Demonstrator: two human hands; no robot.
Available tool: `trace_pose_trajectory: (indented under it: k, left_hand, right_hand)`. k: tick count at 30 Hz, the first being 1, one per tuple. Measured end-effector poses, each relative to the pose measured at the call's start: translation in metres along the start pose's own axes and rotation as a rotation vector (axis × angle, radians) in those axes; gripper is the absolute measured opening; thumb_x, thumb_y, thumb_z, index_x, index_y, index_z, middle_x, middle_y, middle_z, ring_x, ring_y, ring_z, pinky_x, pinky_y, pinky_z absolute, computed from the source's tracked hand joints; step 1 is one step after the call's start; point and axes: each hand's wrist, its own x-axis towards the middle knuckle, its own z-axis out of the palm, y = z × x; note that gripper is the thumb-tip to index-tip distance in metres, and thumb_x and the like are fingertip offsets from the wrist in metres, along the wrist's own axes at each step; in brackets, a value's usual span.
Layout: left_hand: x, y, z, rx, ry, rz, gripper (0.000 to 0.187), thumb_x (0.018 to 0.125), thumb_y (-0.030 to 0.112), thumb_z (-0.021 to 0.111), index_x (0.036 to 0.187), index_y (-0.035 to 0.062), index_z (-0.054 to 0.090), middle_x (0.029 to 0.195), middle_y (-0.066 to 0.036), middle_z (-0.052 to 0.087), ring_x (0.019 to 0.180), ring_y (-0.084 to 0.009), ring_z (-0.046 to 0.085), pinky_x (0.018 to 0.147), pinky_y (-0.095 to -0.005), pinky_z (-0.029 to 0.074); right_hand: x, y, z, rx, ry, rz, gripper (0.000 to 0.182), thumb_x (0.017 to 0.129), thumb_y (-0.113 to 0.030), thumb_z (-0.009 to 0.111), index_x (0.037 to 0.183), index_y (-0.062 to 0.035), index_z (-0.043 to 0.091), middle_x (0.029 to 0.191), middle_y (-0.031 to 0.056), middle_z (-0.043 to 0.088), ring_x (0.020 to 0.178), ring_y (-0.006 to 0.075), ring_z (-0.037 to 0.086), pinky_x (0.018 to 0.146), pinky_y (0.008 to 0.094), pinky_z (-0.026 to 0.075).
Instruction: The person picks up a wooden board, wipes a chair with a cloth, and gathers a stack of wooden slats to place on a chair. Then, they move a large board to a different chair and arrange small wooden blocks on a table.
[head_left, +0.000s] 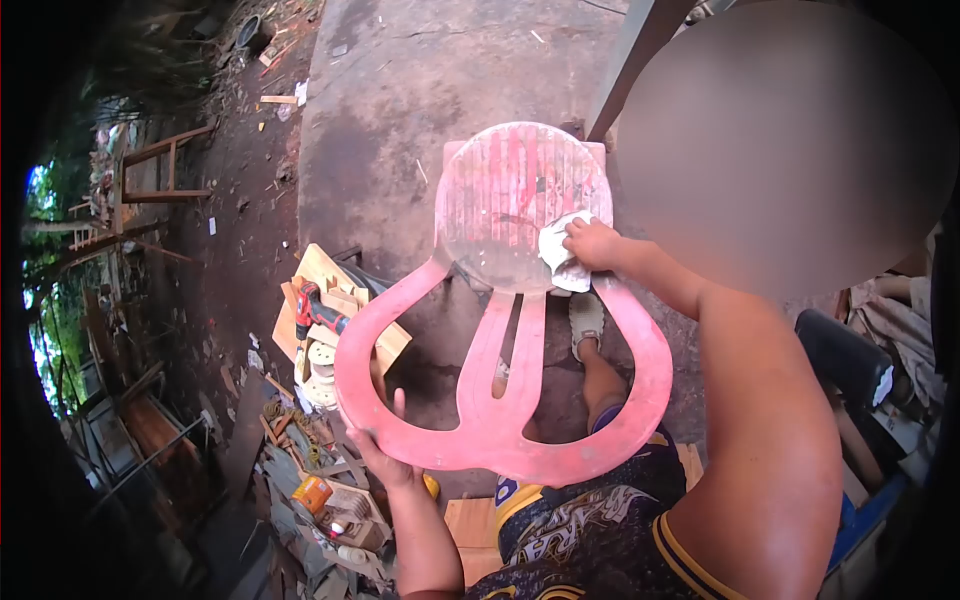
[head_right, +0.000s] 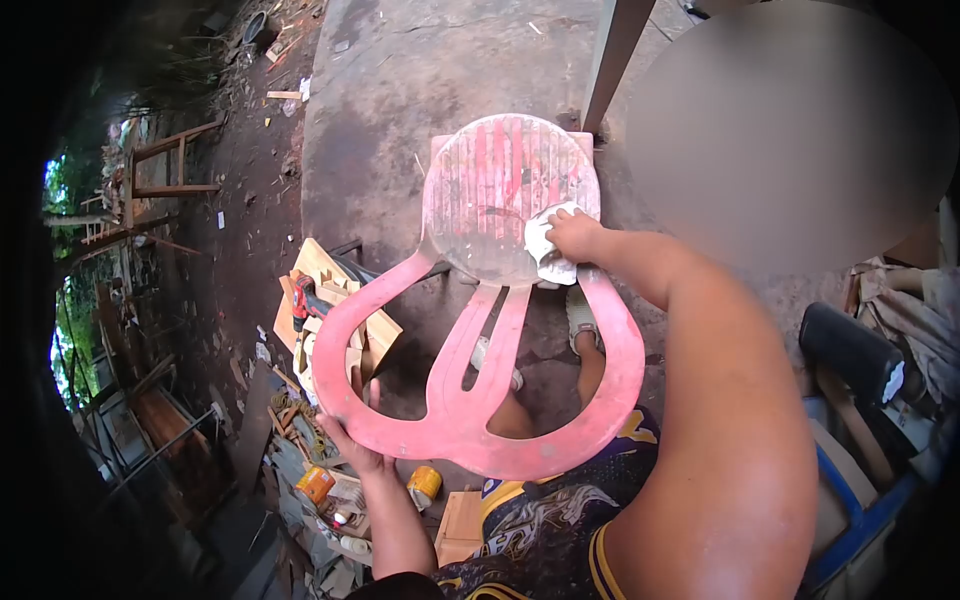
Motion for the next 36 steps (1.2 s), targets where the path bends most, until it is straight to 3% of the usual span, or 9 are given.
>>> trace_pose_trajectory:
  k: [7, 12, 17, 18, 21, 23, 26, 27, 36]
  left_hand:
    - [0.006, 0.008, -0.002, 0.105, -0.227, -0.135, 0.082, 0.083, 0.054, 0.052, 0.144, 0.0121, 0.017, 0.144, -0.016, 0.028, 0.129, -0.0402, 0.032, 0.101, -0.0526, 0.034]
    - [0.01, 0.016, -0.007, -0.054, -0.285, -0.232, 0.082, 0.082, 0.042, 0.059, 0.143, 0.008, 0.015, 0.138, -0.026, 0.031, 0.121, -0.0429, 0.042, 0.095, -0.0516, 0.041]
    - [0.015, 0.024, -0.01, -0.047, -0.439, -0.418, 0.078, 0.084, 0.037, 0.057, 0.142, 0.0065, 0.016, 0.136, -0.025, 0.035, 0.121, -0.0447, 0.039, 0.101, -0.0536, 0.034]
    - [0.018, 0.021, -0.015, -0.133, -0.356, -0.472, 0.072, 0.084, 0.038, 0.057, 0.138, 0.0049, 0.023, 0.133, -0.024, 0.037, 0.12, -0.044, 0.039, 0.101, -0.0538, 0.033]
    - [0.049, 0.032, -0.011, -0.078, -0.333, -0.627, 0.055, 0.084, 0.042, 0.056, 0.118, -0.0001, 0.046, 0.119, -0.02, 0.049, 0.111, -0.0359, 0.048, 0.097, -0.0487, 0.039]
    - [0.107, 0.016, -0.028, -0.095, -0.56, -0.784, 0.044, 0.085, 0.038, 0.053, 0.106, -0.0006, 0.05, 0.099, -0.015, 0.055, 0.094, -0.0277, 0.055, 0.083, -0.0412, 0.047]
    - [0.129, 0.024, -0.009, 0.201, -0.616, -0.761, 0.027, 0.085, 0.022, 0.047, 0.099, -0.0012, 0.051, 0.077, -0.01, 0.058, 0.07, -0.0222, 0.06, 0.063, -0.0336, 0.053]
    - [0.117, 0.033, -0.005, 0.299, -0.752, -0.76, 0.026, 0.085, 0.019, 0.046, 0.1, -0.0014, 0.051, 0.081, -0.011, 0.059, 0.075, -0.0223, 0.06, 0.069, -0.0328, 0.053]
    - [-0.079, 0.057, 0.097, 0.307, -0.871, -0.63, 0.023, 0.086, 0.018, 0.045, 0.092, -0.0028, 0.053, 0.088, -0.015, 0.058, 0.087, -0.0286, 0.057, 0.087, -0.0419, 0.045]
  right_hand:
    - [0.013, -0.013, 0.002, -0.188, -0.12, -0.035, 0.045, 0.081, -0.022, 0.059, 0.125, -0.0226, 0.05, 0.141, 0.015, 0.03, 0.131, 0.0403, 0.025, 0.095, 0.0562, 0.036]
    - [0.007, -0.006, 0.025, -0.026, -0.205, -0.083, 0.035, 0.078, -0.019, 0.06, 0.113, -0.0209, 0.059, 0.129, 0.0169, 0.048, 0.117, 0.0358, 0.046, 0.088, 0.0429, 0.045]
    - [-0.075, -0.021, -0.029, 0.852, 0.409, 0.439, 0.032, 0.075, -0.013, 0.065, 0.104, -0.0011, 0.062, 0.085, 0.0068, 0.066, 0.079, 0.0162, 0.061, 0.073, 0.032, 0.049]
    - [-0.099, -0.022, -0.021, 1.072, 0.776, 0.28, 0.03, 0.075, -0.013, 0.066, 0.103, -0.0014, 0.062, 0.085, 0.0045, 0.066, 0.077, 0.0122, 0.06, 0.07, 0.0304, 0.049]
    - [-0.222, -0.09, -0.057, 1.917, 0.942, 0.582, 0.031, 0.079, -0.007, 0.065, 0.11, -0.0058, 0.059, 0.099, 0.0062, 0.064, 0.087, 0.0153, 0.061, 0.073, 0.0313, 0.05]
    - [-0.25, -0.137, -0.031, 2.298, 1.295, 0.332, 0.037, 0.079, -0.011, 0.067, 0.114, -0.0099, 0.056, 0.107, 0.0063, 0.061, 0.092, 0.0184, 0.061, 0.074, 0.0381, 0.05]
    - [-0.265, -0.198, -0.06, 2.484, 1.43, 0.456, 0.034, 0.079, -0.014, 0.071, 0.107, -0.0015, 0.057, 0.097, 0.0109, 0.064, 0.082, 0.0207, 0.063, 0.069, 0.0381, 0.053]
    - [-0.227, -0.181, -0.031, 2.34, 1.732, 0.451, 0.027, 0.079, -0.013, 0.068, 0.101, 0.0007, 0.058, 0.089, 0.0098, 0.063, 0.076, 0.0198, 0.062, 0.065, 0.035, 0.052]
    - [-0.424, -0.21, -0.002, 2.249, 1.949, 0.73, 0.039, 0.078, -0.013, 0.071, 0.112, -0.0056, 0.054, 0.094, 0.0085, 0.058, 0.077, 0.0234, 0.06, 0.06, 0.0384, 0.055]
